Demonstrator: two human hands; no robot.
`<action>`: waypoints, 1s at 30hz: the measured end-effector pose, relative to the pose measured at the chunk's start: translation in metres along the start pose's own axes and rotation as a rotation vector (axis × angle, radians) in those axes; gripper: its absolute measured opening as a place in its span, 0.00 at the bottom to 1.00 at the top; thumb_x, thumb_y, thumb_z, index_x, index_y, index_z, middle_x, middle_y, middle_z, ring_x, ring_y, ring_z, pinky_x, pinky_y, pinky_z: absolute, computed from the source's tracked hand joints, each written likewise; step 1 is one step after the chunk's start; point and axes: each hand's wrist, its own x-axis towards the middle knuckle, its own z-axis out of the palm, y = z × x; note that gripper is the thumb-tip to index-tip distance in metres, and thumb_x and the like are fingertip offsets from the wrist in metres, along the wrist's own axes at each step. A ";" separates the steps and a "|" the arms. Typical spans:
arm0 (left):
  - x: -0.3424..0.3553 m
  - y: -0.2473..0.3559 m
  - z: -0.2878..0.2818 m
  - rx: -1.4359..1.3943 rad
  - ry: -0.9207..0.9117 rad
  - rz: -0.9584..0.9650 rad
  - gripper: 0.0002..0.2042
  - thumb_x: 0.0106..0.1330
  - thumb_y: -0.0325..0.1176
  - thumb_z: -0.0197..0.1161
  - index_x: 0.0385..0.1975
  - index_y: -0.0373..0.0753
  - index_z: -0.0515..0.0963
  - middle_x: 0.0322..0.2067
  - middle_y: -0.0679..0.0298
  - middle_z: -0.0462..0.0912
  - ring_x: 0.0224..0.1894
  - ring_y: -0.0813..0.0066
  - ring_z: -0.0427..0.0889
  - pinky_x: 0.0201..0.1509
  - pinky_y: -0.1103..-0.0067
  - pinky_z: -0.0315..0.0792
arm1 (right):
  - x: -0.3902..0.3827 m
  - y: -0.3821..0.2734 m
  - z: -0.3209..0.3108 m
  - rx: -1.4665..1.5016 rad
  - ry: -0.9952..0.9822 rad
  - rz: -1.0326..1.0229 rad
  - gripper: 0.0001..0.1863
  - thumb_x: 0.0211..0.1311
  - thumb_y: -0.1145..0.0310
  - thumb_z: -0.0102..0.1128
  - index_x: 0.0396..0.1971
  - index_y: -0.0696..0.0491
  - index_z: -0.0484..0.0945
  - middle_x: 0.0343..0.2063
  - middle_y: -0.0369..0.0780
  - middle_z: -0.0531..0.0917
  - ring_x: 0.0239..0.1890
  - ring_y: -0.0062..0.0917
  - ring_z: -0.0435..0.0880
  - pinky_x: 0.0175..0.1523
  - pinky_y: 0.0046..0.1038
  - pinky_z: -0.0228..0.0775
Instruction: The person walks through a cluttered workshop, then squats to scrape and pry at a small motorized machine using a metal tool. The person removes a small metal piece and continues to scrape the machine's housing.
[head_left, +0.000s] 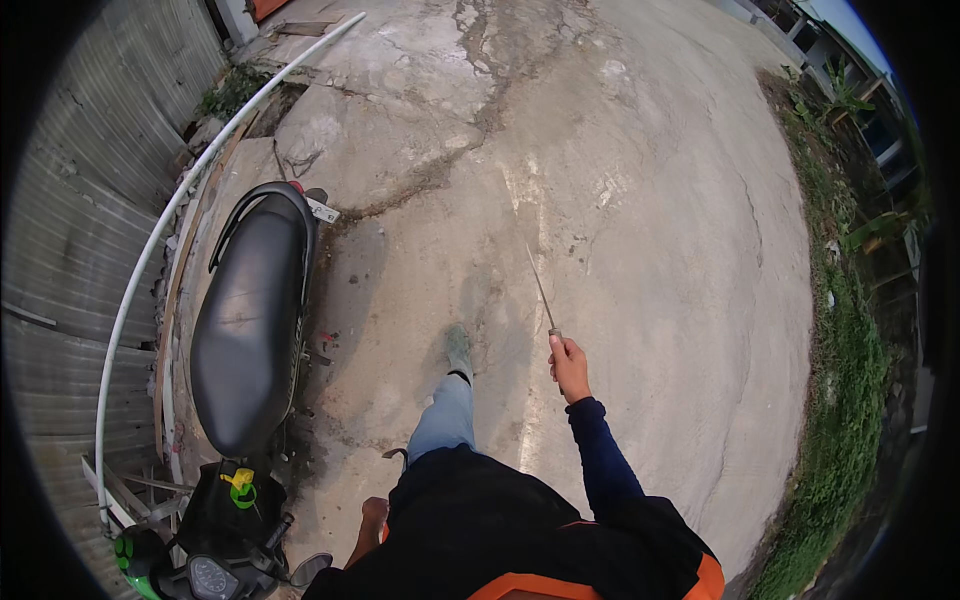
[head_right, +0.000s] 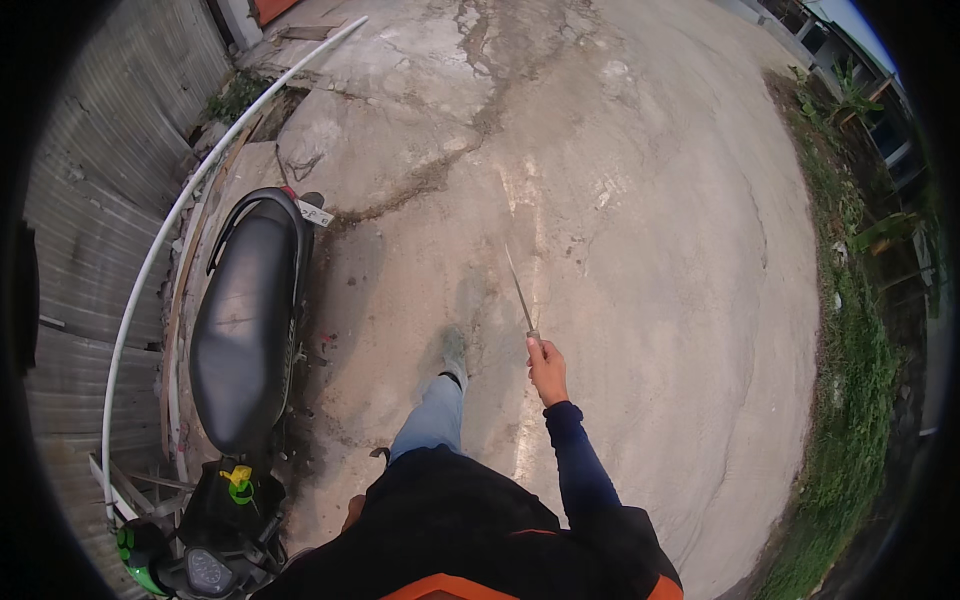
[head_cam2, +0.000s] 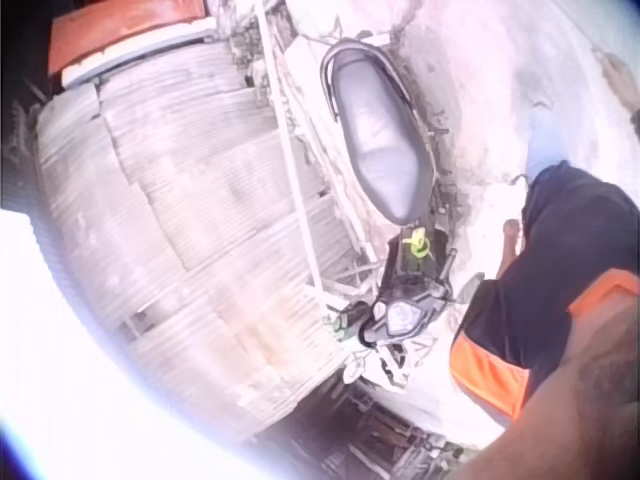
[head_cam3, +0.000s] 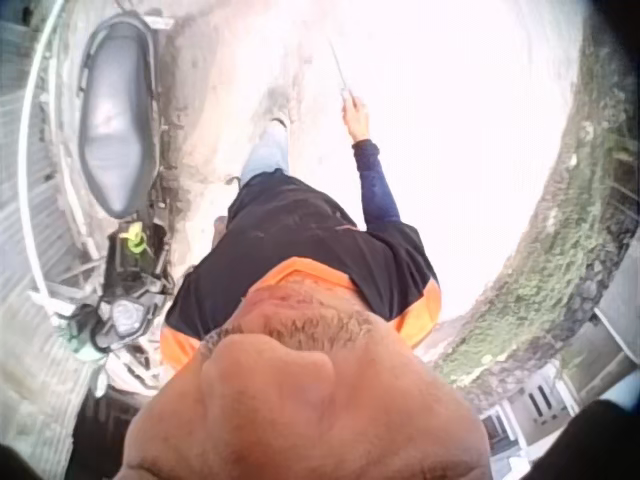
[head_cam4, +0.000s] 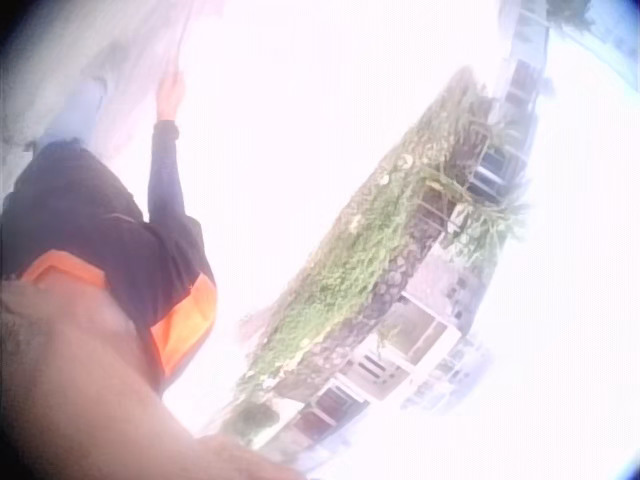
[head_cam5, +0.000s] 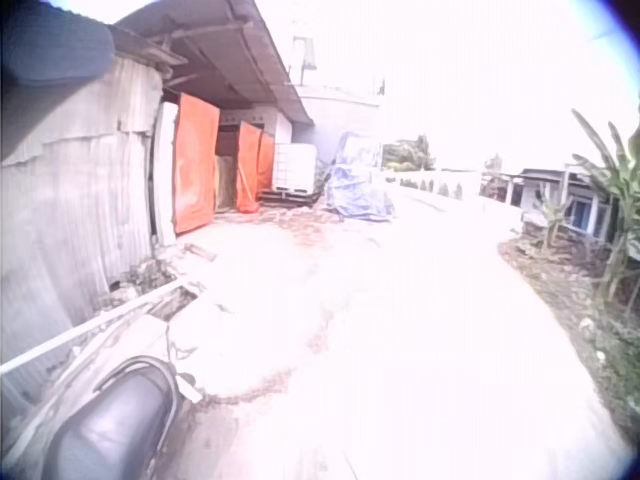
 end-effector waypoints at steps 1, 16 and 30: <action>0.015 0.025 -0.026 -0.017 -0.046 -0.022 0.09 0.54 0.35 0.56 0.27 0.41 0.83 0.28 0.58 0.84 0.35 0.63 0.83 0.38 0.67 0.77 | 0.021 -0.004 -0.004 -0.010 0.013 0.051 0.19 0.65 0.53 0.52 0.34 0.57 0.75 0.17 0.33 0.72 0.12 0.13 0.67 0.16 0.18 0.58; 0.379 0.509 -0.651 -0.356 0.492 0.303 0.13 0.62 0.35 0.53 0.39 0.32 0.76 0.37 0.45 0.79 0.42 0.49 0.78 0.46 0.66 0.70 | 0.400 -0.143 -0.041 -0.011 0.269 0.293 0.23 0.63 0.48 0.53 0.31 0.58 0.73 0.15 0.34 0.71 0.10 0.15 0.66 0.13 0.20 0.57; 0.458 0.560 -0.780 -0.726 0.438 -0.244 0.12 0.60 0.35 0.52 0.34 0.35 0.80 0.35 0.47 0.81 0.42 0.49 0.79 0.48 0.65 0.71 | 0.887 -0.537 0.090 -0.179 -0.069 -0.001 0.22 0.64 0.48 0.53 0.29 0.56 0.72 0.16 0.33 0.70 0.11 0.13 0.66 0.15 0.18 0.56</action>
